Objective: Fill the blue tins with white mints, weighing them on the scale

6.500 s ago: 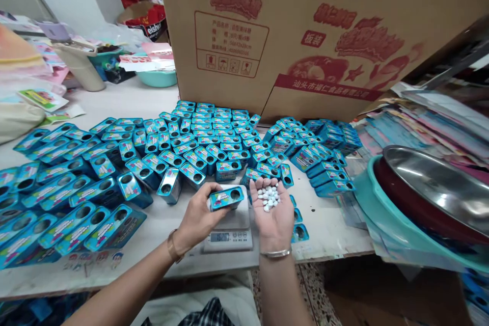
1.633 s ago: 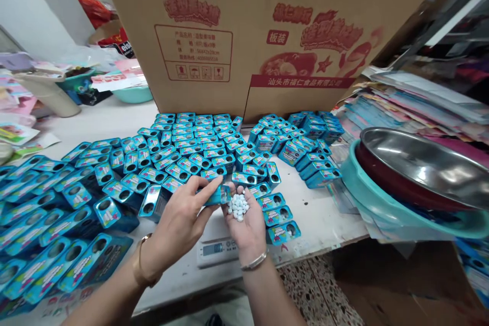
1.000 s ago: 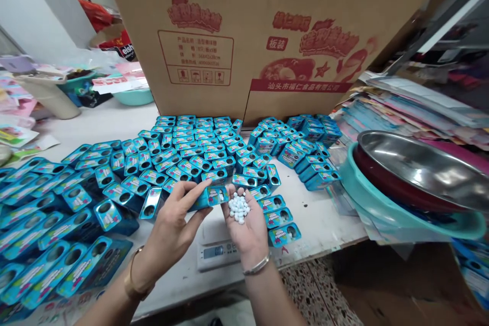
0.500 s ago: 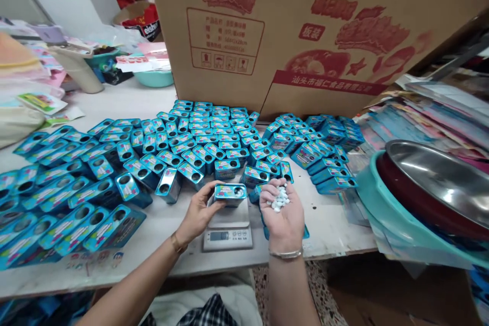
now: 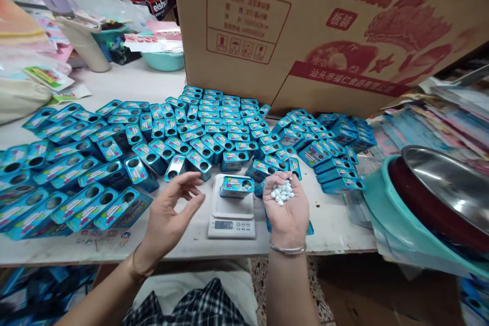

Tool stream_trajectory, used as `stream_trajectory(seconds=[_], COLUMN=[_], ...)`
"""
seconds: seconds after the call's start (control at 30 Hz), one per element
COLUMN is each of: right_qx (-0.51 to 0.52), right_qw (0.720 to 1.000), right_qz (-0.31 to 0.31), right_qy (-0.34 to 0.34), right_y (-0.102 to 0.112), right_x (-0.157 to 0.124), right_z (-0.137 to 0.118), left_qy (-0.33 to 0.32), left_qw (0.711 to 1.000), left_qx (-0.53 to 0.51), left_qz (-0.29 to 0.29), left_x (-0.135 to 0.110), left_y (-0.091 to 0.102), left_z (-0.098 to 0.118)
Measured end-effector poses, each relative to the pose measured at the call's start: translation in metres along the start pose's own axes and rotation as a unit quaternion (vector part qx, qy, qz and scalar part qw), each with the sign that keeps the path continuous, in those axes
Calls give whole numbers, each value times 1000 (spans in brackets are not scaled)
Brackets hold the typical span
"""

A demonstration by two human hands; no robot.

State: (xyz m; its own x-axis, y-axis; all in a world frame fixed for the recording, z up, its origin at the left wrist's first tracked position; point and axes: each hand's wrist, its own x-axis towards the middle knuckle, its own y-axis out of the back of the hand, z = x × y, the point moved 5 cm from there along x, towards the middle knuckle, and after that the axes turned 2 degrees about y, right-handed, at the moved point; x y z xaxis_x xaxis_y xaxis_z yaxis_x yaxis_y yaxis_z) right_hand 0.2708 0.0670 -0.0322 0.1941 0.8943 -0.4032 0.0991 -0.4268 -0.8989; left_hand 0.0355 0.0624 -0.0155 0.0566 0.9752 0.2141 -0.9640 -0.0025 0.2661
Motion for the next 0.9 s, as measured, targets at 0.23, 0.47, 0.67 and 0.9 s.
stream_trajectory(seconds=[0.23, 0.47, 0.67, 0.9], right_qx=[-18, -13, 47, 100], right_qw=[999, 999, 995, 994], right_qz=[-3, 12, 19, 37], right_qy=[-51, -33, -86, 14], right_y=[-16, -16, -4, 9], right_x=[-12, -17, -14, -8], right_z=[38, 37, 23, -23], left_qy=[-188, -250, -204, -220], left_qw=[949, 901, 952, 913], left_qx=[150, 269, 137, 296], left_qz=[-204, -233, -184, -173], left_x=[20, 16, 28, 46], left_y=[-61, -87, -74, -88], left_z=[59, 69, 70, 38])
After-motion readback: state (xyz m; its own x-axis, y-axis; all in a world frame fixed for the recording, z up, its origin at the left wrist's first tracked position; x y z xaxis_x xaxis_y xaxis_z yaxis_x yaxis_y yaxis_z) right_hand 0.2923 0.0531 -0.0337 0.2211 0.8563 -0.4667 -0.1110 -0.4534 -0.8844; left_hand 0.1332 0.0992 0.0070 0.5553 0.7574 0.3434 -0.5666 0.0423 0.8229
